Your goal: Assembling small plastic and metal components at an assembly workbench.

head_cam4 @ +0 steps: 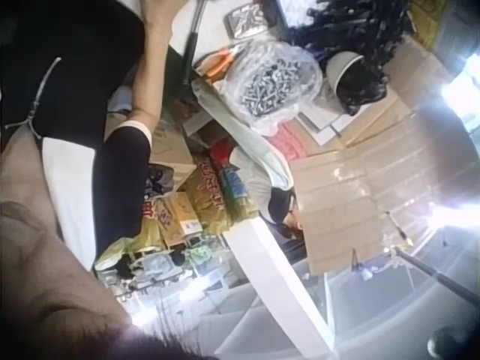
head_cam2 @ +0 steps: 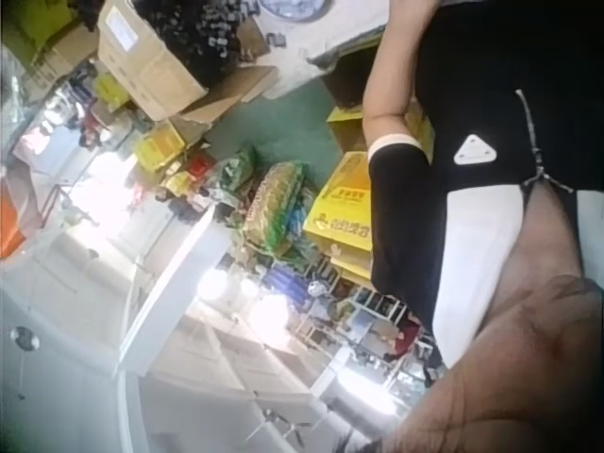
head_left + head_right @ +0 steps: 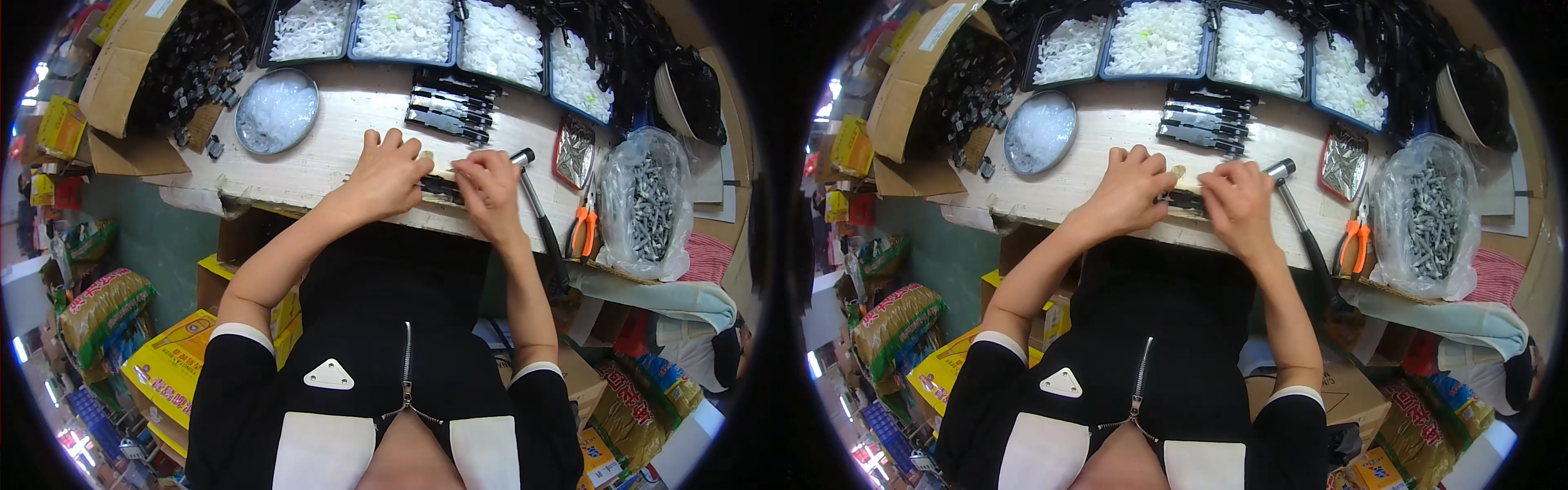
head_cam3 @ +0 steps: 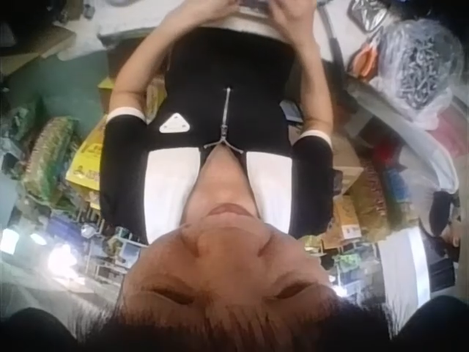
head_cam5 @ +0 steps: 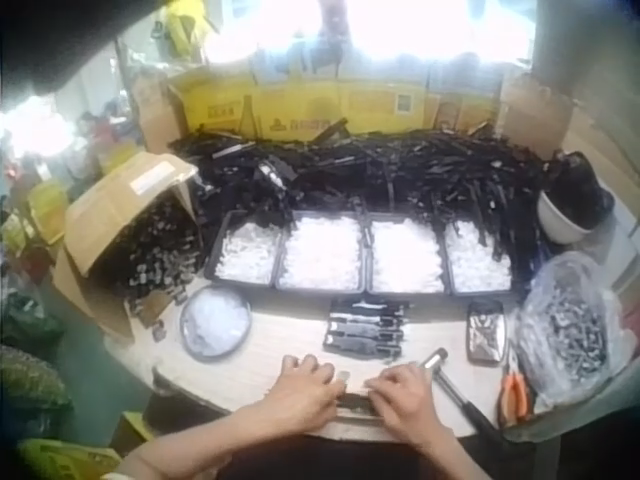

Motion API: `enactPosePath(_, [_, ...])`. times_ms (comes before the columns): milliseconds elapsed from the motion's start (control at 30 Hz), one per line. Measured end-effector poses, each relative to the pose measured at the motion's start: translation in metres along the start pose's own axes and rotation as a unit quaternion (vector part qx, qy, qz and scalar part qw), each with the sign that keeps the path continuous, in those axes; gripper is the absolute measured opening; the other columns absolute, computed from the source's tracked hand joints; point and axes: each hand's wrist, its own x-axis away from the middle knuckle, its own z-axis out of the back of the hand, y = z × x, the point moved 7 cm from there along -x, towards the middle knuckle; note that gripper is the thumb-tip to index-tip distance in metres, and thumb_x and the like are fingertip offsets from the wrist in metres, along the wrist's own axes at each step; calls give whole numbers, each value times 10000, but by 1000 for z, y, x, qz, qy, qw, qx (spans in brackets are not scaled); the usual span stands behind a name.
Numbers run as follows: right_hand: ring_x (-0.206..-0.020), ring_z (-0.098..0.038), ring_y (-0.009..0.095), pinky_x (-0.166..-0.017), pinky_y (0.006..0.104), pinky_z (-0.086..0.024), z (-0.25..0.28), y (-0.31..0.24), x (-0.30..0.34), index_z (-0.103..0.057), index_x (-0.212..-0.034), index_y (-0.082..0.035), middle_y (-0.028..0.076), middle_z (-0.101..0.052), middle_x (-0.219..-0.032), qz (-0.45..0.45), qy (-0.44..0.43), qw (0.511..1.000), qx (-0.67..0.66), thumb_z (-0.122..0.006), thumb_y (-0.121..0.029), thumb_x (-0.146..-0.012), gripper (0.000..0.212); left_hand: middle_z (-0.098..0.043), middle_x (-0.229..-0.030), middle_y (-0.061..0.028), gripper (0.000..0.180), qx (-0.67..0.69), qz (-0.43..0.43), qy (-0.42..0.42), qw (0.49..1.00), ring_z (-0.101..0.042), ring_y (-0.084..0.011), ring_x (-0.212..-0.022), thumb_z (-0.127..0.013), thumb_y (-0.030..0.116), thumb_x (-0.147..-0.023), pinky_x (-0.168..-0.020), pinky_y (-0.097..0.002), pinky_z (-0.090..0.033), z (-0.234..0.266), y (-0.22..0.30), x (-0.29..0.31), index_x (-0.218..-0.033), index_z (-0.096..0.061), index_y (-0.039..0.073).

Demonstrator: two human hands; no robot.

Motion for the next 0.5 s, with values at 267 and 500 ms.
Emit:
enactPosePath(267, [-799,-511,229,-691,348,-341,85,84,22,-624,-854,-78,48,-547,-824,-124,90,984,93,-611,-70,-730,124,-616,-792,-120,213,-143,-120,-160,969,-556,-278,-824,-653,223,-645,-801,-452,-328,2,31,-60,-784,-658,61])
enactPosePath(500, [-839,-536,294,-711,414,-416,112,148,41,-619,-903,-59,107,-563,-879,-222,70,950,210,-585,-156,-749,185,-624,-855,-112,150,-59,-122,89,987,-556,-287,-888,-619,198,-692,-766,-448,-357,8,72,-228,-764,-670,76])
